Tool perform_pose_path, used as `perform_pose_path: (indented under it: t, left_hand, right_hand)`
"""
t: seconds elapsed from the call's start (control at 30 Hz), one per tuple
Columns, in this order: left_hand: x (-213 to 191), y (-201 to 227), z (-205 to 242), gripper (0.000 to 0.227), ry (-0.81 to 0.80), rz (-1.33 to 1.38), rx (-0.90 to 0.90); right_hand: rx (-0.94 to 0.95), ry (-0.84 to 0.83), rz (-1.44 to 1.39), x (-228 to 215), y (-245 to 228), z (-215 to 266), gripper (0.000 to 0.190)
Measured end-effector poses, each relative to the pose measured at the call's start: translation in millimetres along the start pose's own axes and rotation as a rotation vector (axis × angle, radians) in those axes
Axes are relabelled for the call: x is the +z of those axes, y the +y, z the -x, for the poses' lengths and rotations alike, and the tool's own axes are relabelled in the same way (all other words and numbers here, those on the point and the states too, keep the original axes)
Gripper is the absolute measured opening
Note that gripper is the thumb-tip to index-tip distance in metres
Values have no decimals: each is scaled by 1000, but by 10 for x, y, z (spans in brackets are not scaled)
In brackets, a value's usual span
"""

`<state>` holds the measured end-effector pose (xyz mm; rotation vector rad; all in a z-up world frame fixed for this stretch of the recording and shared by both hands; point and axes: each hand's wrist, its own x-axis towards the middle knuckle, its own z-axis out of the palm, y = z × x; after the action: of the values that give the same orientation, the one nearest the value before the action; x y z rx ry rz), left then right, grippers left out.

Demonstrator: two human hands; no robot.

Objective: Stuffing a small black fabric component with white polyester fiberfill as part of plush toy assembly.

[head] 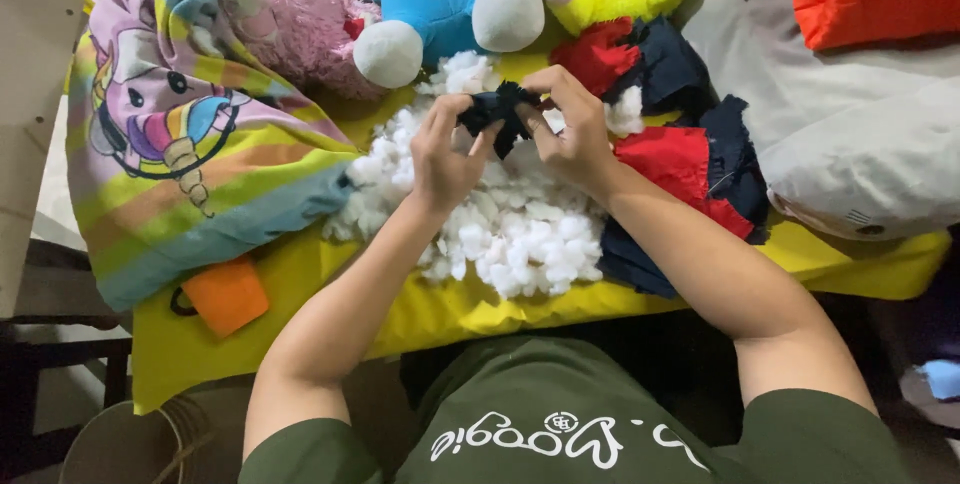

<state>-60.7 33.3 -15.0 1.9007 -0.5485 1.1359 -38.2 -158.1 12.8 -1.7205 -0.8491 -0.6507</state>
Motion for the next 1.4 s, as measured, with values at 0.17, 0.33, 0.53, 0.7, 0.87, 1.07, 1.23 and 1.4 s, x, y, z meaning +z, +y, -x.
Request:
perform_pose_path:
  t: [0.17,0.33,0.53,0.7,0.87,1.07,1.23,1.4]
  left_hand:
    - [-71,174,-136,10,-41,43,37]
    - [-75,162,-136,12,-98,65,79]
    - [-68,167,-147,16,-135,64,62]
    - [-54,141,-86,14,-91,33,75]
    - [-32,96,-64,19,-42,10,61]
    - [-31,120,-127,19,-68,37,72]
    - [-38,103,-46,20,-93,30,71]
    - [-63,142,-96,14,40,17,75]
  right_hand:
    - [107,-80,-48,-68,-120,-79,30]
    - [354,-139,-168,1,-37,-20,25]
    - [362,-136,-262,7,-41,-4,13]
    - [400,-101,-309,43,-54,-2,6]
    - [302,-74,-270,37,-36,-12,4]
    - [162,-45,-174,10,-129,-36,6]
    - [135,-53,-145,22,-36,-3,6]
    - [173,-51,-85,-9,-84,-61,5]
